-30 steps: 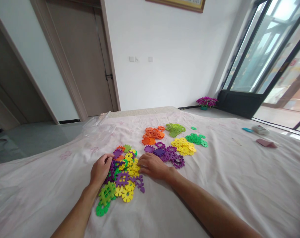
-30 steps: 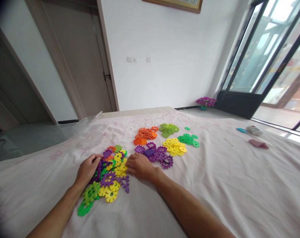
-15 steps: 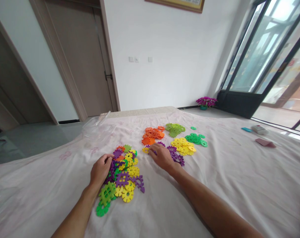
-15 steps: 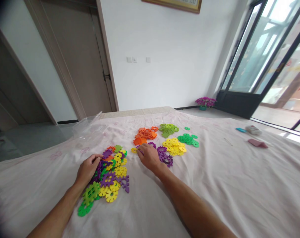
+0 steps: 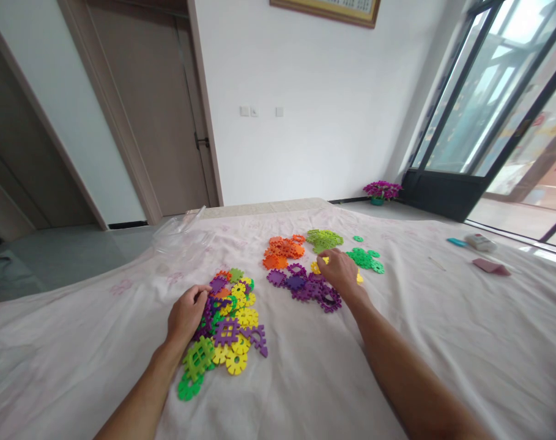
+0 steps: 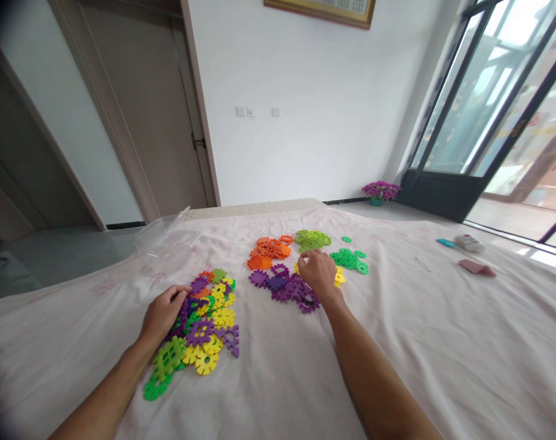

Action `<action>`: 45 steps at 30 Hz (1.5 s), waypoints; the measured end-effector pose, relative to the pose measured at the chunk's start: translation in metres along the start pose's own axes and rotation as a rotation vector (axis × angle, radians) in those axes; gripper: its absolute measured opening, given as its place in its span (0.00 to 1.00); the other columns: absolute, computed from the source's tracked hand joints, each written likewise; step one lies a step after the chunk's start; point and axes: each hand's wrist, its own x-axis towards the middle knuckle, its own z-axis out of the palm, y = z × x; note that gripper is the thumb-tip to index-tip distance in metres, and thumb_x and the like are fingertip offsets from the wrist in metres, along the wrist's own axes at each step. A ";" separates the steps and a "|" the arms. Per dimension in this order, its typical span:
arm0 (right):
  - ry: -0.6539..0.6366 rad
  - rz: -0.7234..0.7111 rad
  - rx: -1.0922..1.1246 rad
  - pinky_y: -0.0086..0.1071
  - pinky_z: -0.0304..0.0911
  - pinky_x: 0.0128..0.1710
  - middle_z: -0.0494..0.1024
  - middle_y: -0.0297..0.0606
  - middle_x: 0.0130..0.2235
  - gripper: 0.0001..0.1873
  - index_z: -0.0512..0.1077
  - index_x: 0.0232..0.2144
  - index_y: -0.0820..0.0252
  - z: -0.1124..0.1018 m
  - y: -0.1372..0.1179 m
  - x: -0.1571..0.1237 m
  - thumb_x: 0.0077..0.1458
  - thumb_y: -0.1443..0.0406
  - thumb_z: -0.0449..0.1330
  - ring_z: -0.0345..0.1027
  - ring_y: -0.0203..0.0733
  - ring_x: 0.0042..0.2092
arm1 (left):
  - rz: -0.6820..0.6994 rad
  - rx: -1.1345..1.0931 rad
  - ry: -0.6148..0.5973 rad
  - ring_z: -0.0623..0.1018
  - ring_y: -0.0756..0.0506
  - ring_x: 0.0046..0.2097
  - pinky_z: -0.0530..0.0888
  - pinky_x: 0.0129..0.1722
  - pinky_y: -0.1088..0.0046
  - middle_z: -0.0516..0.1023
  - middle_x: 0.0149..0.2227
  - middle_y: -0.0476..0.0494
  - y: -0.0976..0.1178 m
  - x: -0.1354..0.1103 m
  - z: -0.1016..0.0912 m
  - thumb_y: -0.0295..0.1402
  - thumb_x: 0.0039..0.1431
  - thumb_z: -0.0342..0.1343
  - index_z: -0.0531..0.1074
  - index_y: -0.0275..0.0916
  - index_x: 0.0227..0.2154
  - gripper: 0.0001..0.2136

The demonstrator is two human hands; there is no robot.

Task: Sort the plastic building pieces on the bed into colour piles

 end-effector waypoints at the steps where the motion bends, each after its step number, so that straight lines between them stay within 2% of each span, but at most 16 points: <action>1: 0.018 -0.010 0.027 0.33 0.58 0.37 0.78 0.42 0.42 0.13 0.78 0.37 0.55 0.001 0.000 0.000 0.56 0.61 0.55 0.70 0.46 0.41 | 0.001 0.003 0.002 0.78 0.44 0.44 0.69 0.39 0.73 0.81 0.44 0.51 0.000 0.000 0.000 0.42 0.59 0.47 0.76 0.48 0.40 0.14; 5: 0.010 -0.179 0.197 0.31 0.60 0.40 0.77 0.40 0.40 0.12 0.77 0.37 0.56 0.009 -0.014 -0.009 0.57 0.64 0.54 0.70 0.41 0.40 | 0.000 0.013 0.007 0.78 0.44 0.42 0.70 0.39 0.73 0.81 0.43 0.50 0.000 0.000 0.000 0.42 0.59 0.47 0.76 0.48 0.40 0.14; 11: -0.207 -0.568 0.355 0.28 0.60 0.39 0.77 0.38 0.37 0.10 0.76 0.35 0.58 0.019 -0.052 -0.035 0.57 0.68 0.54 0.69 0.38 0.38 | 0.017 0.004 0.008 0.78 0.45 0.43 0.70 0.39 0.74 0.81 0.43 0.52 -0.002 0.001 0.001 0.43 0.59 0.47 0.76 0.49 0.40 0.14; 18: -0.363 -0.756 0.377 0.27 0.59 0.36 0.77 0.38 0.37 0.10 0.76 0.36 0.58 0.021 -0.075 -0.058 0.54 0.71 0.56 0.70 0.38 0.37 | 0.010 0.003 0.012 0.78 0.45 0.43 0.69 0.39 0.74 0.81 0.43 0.52 0.000 0.000 0.000 0.42 0.59 0.47 0.76 0.49 0.39 0.13; 29: -0.408 -0.871 0.412 0.28 0.61 0.39 0.79 0.36 0.36 0.10 0.77 0.36 0.56 0.027 -0.082 -0.066 0.56 0.68 0.55 0.71 0.38 0.39 | 0.015 0.009 0.019 0.78 0.45 0.42 0.70 0.39 0.75 0.81 0.43 0.51 0.001 0.000 0.000 0.42 0.59 0.48 0.76 0.48 0.39 0.13; 45: -0.405 -0.835 0.404 0.29 0.61 0.41 0.79 0.36 0.37 0.10 0.77 0.37 0.56 0.029 -0.084 -0.069 0.57 0.69 0.55 0.70 0.39 0.40 | 0.009 -0.007 0.006 0.78 0.44 0.44 0.70 0.41 0.73 0.81 0.44 0.50 -0.001 0.000 0.000 0.43 0.59 0.47 0.76 0.48 0.40 0.14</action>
